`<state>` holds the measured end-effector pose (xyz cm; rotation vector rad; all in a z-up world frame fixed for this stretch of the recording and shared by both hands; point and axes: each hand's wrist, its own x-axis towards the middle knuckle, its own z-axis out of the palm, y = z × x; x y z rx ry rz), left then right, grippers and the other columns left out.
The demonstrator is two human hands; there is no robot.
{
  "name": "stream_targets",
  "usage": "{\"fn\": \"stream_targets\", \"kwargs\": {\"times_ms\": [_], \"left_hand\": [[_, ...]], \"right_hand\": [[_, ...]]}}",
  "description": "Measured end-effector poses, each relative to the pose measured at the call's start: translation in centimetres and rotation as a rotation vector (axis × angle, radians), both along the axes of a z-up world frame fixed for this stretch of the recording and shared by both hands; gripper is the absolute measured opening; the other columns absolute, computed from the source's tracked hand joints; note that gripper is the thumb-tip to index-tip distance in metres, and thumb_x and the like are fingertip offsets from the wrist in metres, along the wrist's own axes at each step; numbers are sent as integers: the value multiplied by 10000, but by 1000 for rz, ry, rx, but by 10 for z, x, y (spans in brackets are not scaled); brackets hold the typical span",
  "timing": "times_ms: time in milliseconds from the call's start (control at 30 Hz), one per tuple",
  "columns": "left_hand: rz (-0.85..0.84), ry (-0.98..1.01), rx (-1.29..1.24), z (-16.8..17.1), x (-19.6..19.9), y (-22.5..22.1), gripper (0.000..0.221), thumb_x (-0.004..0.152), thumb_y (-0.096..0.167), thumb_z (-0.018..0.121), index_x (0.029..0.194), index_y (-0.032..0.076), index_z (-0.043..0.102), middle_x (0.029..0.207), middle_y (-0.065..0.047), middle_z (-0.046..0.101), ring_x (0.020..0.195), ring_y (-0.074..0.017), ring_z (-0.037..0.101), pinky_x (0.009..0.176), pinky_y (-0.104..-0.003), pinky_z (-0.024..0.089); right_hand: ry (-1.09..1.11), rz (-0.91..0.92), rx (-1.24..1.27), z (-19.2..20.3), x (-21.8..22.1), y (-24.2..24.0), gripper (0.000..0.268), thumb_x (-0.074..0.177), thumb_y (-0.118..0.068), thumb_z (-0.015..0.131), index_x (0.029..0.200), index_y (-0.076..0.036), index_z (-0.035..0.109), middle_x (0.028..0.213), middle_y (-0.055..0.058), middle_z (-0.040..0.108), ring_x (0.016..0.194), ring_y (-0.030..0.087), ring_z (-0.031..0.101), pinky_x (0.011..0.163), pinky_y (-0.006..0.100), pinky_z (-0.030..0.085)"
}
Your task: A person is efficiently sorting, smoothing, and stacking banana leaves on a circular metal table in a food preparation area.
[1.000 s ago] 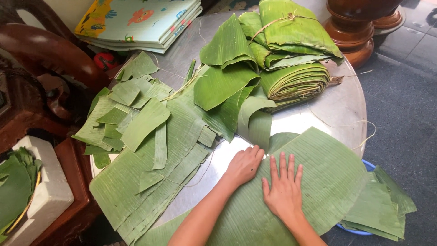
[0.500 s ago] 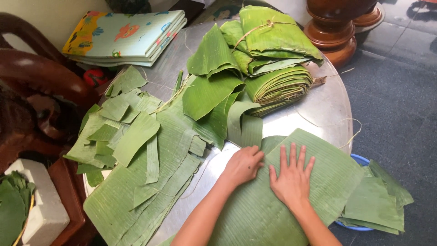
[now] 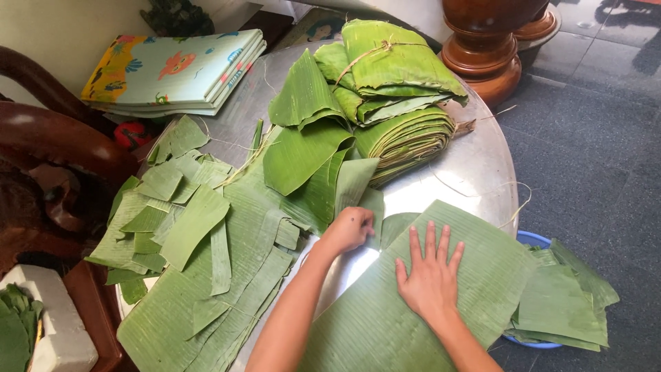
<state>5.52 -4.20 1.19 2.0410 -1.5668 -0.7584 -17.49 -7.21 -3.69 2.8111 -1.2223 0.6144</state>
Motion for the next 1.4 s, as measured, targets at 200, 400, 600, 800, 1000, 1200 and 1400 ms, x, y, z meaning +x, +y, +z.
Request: {"fn": "stream_targets", "kwargs": {"times_ms": [200, 400, 600, 800, 1000, 1200, 1400], "left_hand": [[435, -516, -236, -47, 4, -20, 110, 938, 132, 594, 903, 85, 501, 769, -152, 635, 590, -478, 613, 466, -580, 409], [485, -617, -184, -48, -4, -47, 225, 781, -14, 554, 974, 93, 513, 706, -131, 614, 542, -403, 626, 418, -529, 463], [457, -614, -243, -36, -3, -51, 176, 843, -15, 507, 997, 69, 521, 585, -105, 585, 445, -376, 571, 354, -498, 378], [613, -763, -326, -33, 25, -71, 212, 906, 104, 577, 1114, 102, 615, 645, -83, 658, 514, -362, 668, 378, -515, 473], [606, -214, -693, 61, 10, -70, 134, 986, 165, 582, 889, 120, 502, 684, -72, 642, 555, -307, 570, 554, -438, 417], [318, 52, -694, 174, 11, 42, 1020, 894, -17, 814, 1623, 419, 248, 1835, -93, 113, 1655, -263, 407, 1103, -302, 626], [569, -98, -481, 129, -55, 246, 551, 930, 106, 641, 1454, 234, 531, 1419, -25, 659, 1220, -229, 668, 1058, -362, 542]], "right_hand": [[31, -1, 6, -4, 0, -1, 769, 969, -572, 322, 1620, -165, 289, 1703, 182, 220, 1587, 449, 124, 1244, 668, 81], [194, -12, 218, 32, 2, -16, 722, 939, -627, 329, 1541, -237, 411, 1599, 118, 420, 1497, 358, 346, 1153, 637, 282], [37, -66, 118, -2, 5, -47, 827, 961, -603, 347, 1605, -87, 285, 1702, 137, 220, 1594, 368, 99, 1236, 633, 74], [78, -103, 42, 1, 6, -45, 845, 935, -625, 337, 1614, -124, 300, 1691, 132, 272, 1591, 356, 164, 1218, 676, 113], [155, -85, 116, 16, 5, -47, 839, 963, -638, 271, 1633, -137, 215, 1715, 124, 165, 1588, 351, 93, 1207, 676, 83], [89, -23, 233, 9, 6, -44, 834, 995, -583, 230, 1659, -79, 264, 1728, 212, 196, 1585, 462, 95, 1210, 707, -15], [-521, 729, 70, 24, 11, 7, 255, 846, 25, 632, 1089, 42, 709, 1155, 225, 722, 1152, 443, 665, 1092, 544, 503]]}}
